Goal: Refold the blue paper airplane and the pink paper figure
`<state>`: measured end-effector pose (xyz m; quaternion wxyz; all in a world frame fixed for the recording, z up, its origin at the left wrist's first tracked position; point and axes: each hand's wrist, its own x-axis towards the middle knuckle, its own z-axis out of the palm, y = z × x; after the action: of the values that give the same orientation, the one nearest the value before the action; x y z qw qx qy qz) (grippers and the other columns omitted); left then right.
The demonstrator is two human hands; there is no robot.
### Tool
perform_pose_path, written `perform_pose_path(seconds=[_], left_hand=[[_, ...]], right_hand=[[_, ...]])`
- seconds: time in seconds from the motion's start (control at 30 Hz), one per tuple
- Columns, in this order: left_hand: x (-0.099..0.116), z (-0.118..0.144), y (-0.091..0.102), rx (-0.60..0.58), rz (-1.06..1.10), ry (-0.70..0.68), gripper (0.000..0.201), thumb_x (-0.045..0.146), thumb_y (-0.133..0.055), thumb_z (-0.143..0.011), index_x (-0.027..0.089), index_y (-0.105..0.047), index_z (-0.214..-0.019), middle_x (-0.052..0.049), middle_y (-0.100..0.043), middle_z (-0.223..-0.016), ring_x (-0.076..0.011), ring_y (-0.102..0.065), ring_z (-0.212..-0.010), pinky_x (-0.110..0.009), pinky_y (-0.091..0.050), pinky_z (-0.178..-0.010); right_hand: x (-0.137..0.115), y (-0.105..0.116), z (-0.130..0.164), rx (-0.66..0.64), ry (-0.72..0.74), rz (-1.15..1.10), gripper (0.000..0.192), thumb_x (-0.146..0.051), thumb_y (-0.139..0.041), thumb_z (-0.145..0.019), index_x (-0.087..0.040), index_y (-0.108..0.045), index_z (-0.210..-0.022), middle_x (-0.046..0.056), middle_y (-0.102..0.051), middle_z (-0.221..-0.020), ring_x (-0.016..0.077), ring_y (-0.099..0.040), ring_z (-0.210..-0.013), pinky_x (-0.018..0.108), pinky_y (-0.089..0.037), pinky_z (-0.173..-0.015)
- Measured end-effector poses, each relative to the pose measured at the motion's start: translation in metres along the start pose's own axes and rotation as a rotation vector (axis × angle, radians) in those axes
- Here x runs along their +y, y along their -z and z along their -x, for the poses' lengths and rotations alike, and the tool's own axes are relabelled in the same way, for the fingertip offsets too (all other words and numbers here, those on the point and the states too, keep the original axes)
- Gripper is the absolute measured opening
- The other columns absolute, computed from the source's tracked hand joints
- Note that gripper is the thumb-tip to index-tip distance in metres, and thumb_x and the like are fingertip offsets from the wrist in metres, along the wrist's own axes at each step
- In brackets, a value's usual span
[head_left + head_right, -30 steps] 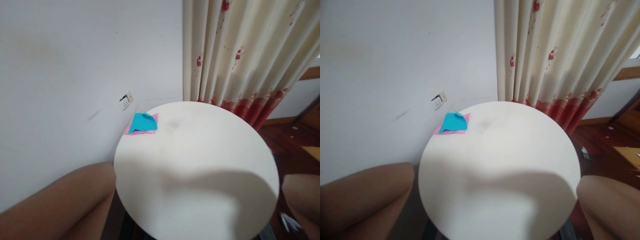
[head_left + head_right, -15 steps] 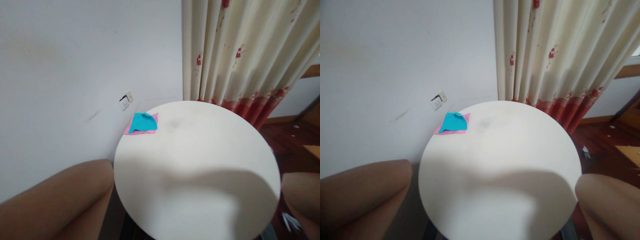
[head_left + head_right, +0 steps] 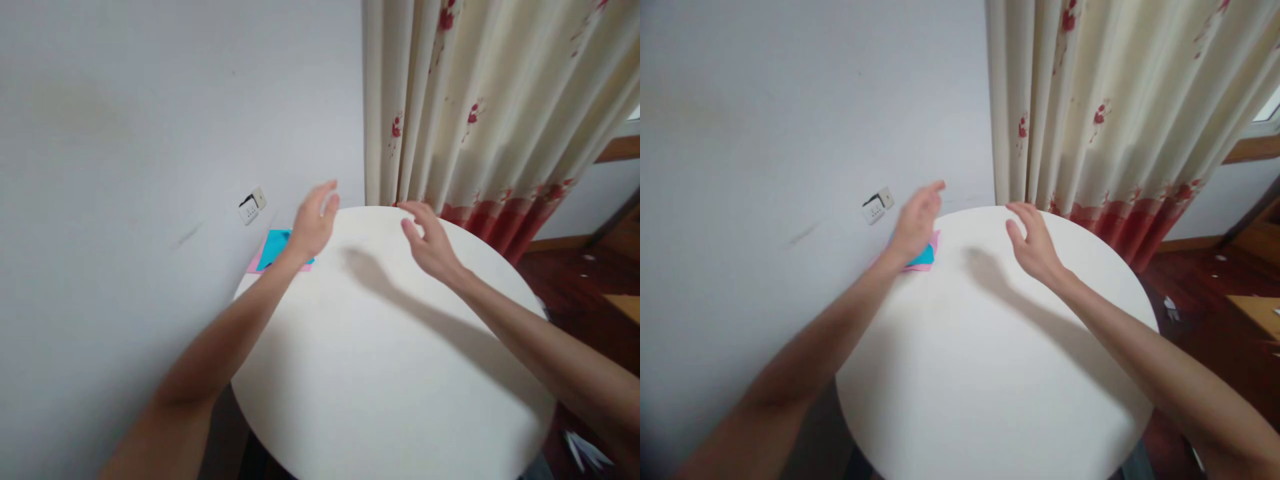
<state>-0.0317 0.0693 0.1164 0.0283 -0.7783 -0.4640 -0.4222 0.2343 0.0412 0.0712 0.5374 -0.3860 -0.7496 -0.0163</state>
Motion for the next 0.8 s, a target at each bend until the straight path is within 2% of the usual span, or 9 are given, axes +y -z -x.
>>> perform_pose_path(seconds=[0.07,0.17,0.27,0.37,0.47,0.8], left_hand=[[-0.011,0.018,-0.032,-0.202,-0.064,0.037,0.048,0.041,-0.032,-0.106,0.012,-0.047,-0.141,-0.015,-0.051,-0.146,-0.0207,-0.046,-0.137,-0.038,-0.034,-0.116],[-0.030,0.055,-0.081,-0.499,-0.225,0.129,0.056,0.044,-0.035,-0.103,0.008,-0.041,-0.147,-0.018,-0.037,-0.156,-0.0250,-0.030,-0.148,-0.040,-0.024,-0.121],[-0.045,0.080,-0.107,-0.596,-0.291,0.154,0.062,0.049,-0.035,-0.101,0.012,-0.035,-0.151,-0.015,-0.028,-0.161,-0.0278,-0.021,-0.151,-0.046,-0.019,-0.122],[-0.051,0.088,-0.111,-0.642,-0.297,0.138,0.063,0.049,-0.036,-0.100,0.014,-0.033,-0.152,-0.013,-0.027,-0.162,-0.0277,-0.020,-0.151,-0.047,-0.016,-0.122],[-0.053,0.088,-0.108,-0.634,-0.290,0.119,0.059,0.047,-0.034,-0.101,0.016,-0.035,-0.151,-0.011,-0.028,-0.162,-0.0263,-0.021,-0.151,-0.046,-0.016,-0.122],[-0.056,0.091,-0.102,-0.624,-0.276,0.052,0.052,0.038,-0.036,-0.101,0.015,-0.042,-0.147,-0.011,-0.035,-0.159,-0.0262,-0.028,-0.148,-0.044,-0.023,-0.121]], right_hand=[[0.018,-0.024,0.016,-0.155,-0.067,0.093,0.046,-0.043,-0.038,-0.103,-0.020,-0.053,-0.139,0.014,-0.055,-0.141,0.0276,-0.049,-0.131,0.049,-0.038,-0.113],[0.049,-0.058,0.038,-0.437,-0.148,0.257,0.053,-0.043,-0.036,-0.102,-0.012,-0.049,-0.143,0.018,-0.046,-0.150,0.0285,-0.042,-0.139,0.045,-0.033,-0.116],[0.068,-0.078,0.050,-0.613,-0.187,0.335,0.057,-0.044,-0.035,-0.102,-0.011,-0.042,-0.148,0.018,-0.038,-0.156,0.0294,-0.033,-0.145,0.045,-0.030,-0.117],[0.069,-0.088,0.054,-0.681,-0.253,0.382,0.056,-0.043,-0.029,-0.103,-0.012,-0.040,-0.148,0.018,-0.039,-0.155,0.0294,-0.033,-0.145,0.048,-0.029,-0.116],[0.063,-0.092,0.057,-0.712,-0.210,0.412,0.052,-0.043,-0.031,-0.103,-0.015,-0.045,-0.144,0.017,-0.038,-0.156,0.0313,-0.031,-0.146,0.053,-0.026,-0.116],[0.052,-0.082,0.061,-0.742,-0.186,0.422,0.047,-0.039,-0.035,-0.103,-0.016,-0.050,-0.140,0.017,-0.041,-0.154,0.0303,-0.033,-0.145,0.051,-0.028,-0.115]])
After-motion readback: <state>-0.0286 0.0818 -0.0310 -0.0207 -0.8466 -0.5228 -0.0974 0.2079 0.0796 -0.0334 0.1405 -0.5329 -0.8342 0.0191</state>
